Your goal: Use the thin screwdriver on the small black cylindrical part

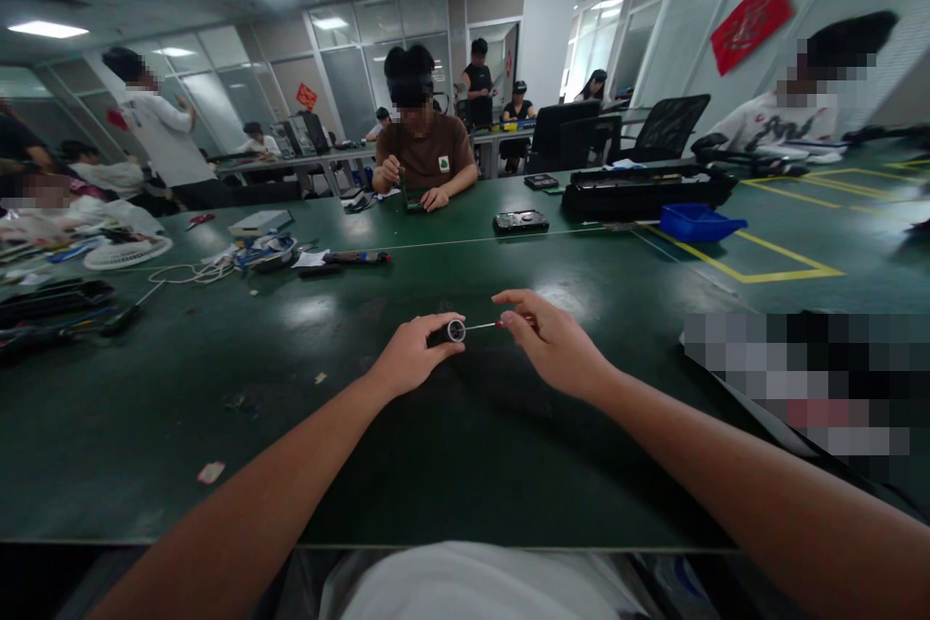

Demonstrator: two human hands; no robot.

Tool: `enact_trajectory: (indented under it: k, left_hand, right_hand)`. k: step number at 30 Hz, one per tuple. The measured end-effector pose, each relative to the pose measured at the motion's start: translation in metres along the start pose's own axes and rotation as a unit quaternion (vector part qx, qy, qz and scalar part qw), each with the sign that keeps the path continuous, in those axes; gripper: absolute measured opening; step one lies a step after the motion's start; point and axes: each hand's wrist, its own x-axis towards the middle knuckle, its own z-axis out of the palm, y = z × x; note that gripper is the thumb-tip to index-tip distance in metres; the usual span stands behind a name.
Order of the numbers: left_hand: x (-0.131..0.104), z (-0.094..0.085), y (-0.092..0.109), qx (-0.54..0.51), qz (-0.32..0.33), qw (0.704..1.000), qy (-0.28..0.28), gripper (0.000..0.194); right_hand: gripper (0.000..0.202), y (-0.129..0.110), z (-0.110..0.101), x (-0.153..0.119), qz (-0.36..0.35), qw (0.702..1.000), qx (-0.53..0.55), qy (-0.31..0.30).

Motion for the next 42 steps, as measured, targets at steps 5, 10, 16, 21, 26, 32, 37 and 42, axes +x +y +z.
enact_trajectory:
  k: [5, 10, 16, 21, 26, 32, 37, 42]
  left_hand:
    - [0.000, 0.000, 0.001, 0.011, -0.008, 1.000, 0.005, 0.040]
    - [0.000, -0.001, 0.004, 0.021, -0.008, 1.000, -0.004, 0.039]
    - [0.000, -0.001, 0.002, 0.017, -0.012, 1.000, 0.017, 0.039]
    - [-0.001, -0.003, 0.005, 0.026, -0.019, 0.999, 0.008, 0.039]
    - [-0.001, -0.004, 0.007, 0.026, -0.023, 0.999, 0.010, 0.039]
    - [0.000, -0.003, 0.005, 0.034, -0.013, 0.999, 0.009, 0.039]
    - [0.001, -0.003, 0.002, 0.060, 0.017, 0.998, 0.013, 0.040]
    - [0.002, -0.004, 0.005, 0.077, -0.005, 0.997, -0.003, 0.039]
  right_hand:
    - [0.030, -0.001, 0.002, -0.001, 0.006, 1.000, 0.017, -0.007]
    - [0.030, 0.000, 0.002, -0.001, 0.027, 0.999, 0.020, -0.015]
    - [0.026, -0.001, 0.002, -0.002, 0.008, 1.000, 0.026, -0.005]
    - [0.026, 0.000, 0.001, 0.000, 0.048, 0.999, 0.022, -0.014]
    - [0.023, -0.001, 0.001, -0.001, 0.028, 0.999, 0.033, 0.004]
    - [0.019, 0.004, 0.006, 0.003, 0.062, 0.986, 0.154, 0.029]
    - [0.026, 0.019, 0.013, 0.012, 0.191, 0.891, 0.409, 0.056]
    - [0.021, 0.021, 0.014, 0.012, 0.180, 0.912, 0.360, 0.080]
